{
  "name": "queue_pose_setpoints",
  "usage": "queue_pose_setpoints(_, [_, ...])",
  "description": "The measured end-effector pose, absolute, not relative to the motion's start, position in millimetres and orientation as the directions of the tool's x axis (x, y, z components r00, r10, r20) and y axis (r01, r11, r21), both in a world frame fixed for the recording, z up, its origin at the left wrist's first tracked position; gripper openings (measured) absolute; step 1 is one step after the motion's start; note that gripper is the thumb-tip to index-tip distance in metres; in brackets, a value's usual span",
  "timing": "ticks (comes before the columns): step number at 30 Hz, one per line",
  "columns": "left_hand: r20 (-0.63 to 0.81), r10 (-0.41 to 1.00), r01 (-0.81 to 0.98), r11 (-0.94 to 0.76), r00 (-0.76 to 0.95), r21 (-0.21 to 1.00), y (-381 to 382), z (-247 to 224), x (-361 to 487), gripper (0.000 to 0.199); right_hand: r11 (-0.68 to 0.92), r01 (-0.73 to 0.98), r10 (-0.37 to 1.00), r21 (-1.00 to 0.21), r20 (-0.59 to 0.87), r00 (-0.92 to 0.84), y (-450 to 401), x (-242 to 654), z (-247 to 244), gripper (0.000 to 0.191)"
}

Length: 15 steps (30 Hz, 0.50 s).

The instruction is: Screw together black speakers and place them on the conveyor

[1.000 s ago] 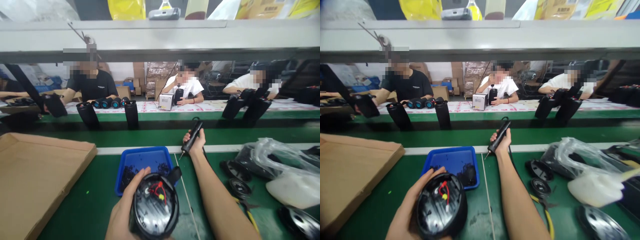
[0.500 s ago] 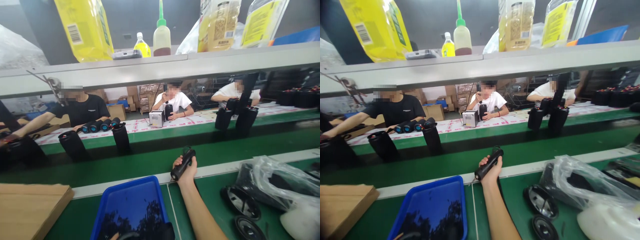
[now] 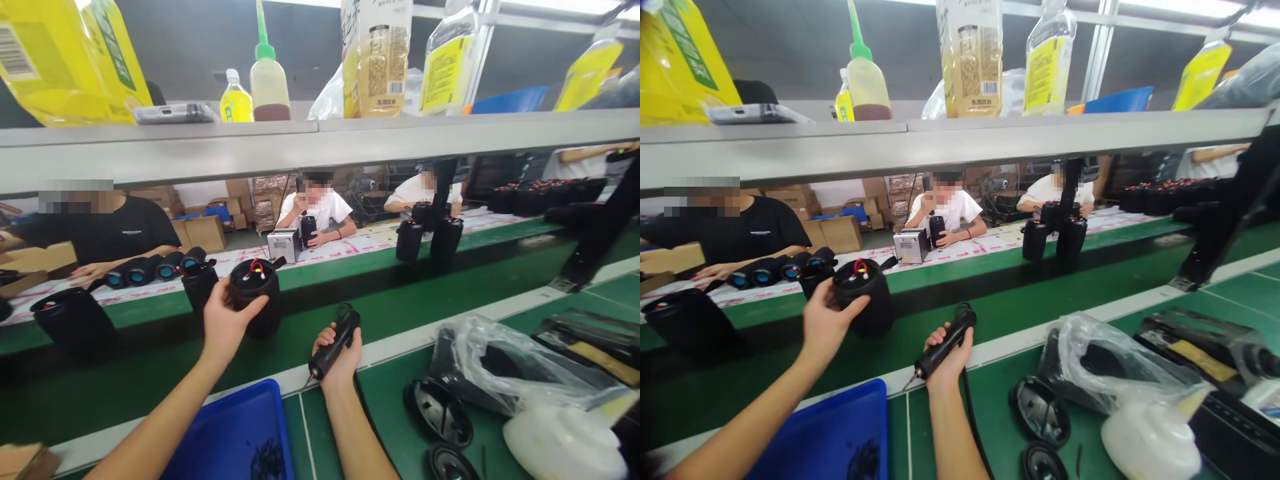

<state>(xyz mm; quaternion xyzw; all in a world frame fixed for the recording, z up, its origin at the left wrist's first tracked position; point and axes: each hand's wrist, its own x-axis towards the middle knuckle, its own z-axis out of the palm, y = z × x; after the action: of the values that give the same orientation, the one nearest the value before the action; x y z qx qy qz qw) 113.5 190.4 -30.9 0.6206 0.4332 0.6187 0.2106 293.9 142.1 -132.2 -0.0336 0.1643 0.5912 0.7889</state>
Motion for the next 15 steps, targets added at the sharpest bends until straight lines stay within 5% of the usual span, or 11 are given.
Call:
queue_pose_setpoints(9, [0.446,0.872,0.279,-0.385,-0.202,0.880,308,-74,195,0.034,0.297,-0.949,0.920,0.106,-0.299,0.255,146,293,-140,0.054])
queue_pose_setpoints(15, [0.270,0.963,0.542,-0.220,-0.013,0.811,328,-126,182,0.026,0.308,-0.947,0.906,0.090,-0.332,0.263,152,293,-141,0.053])
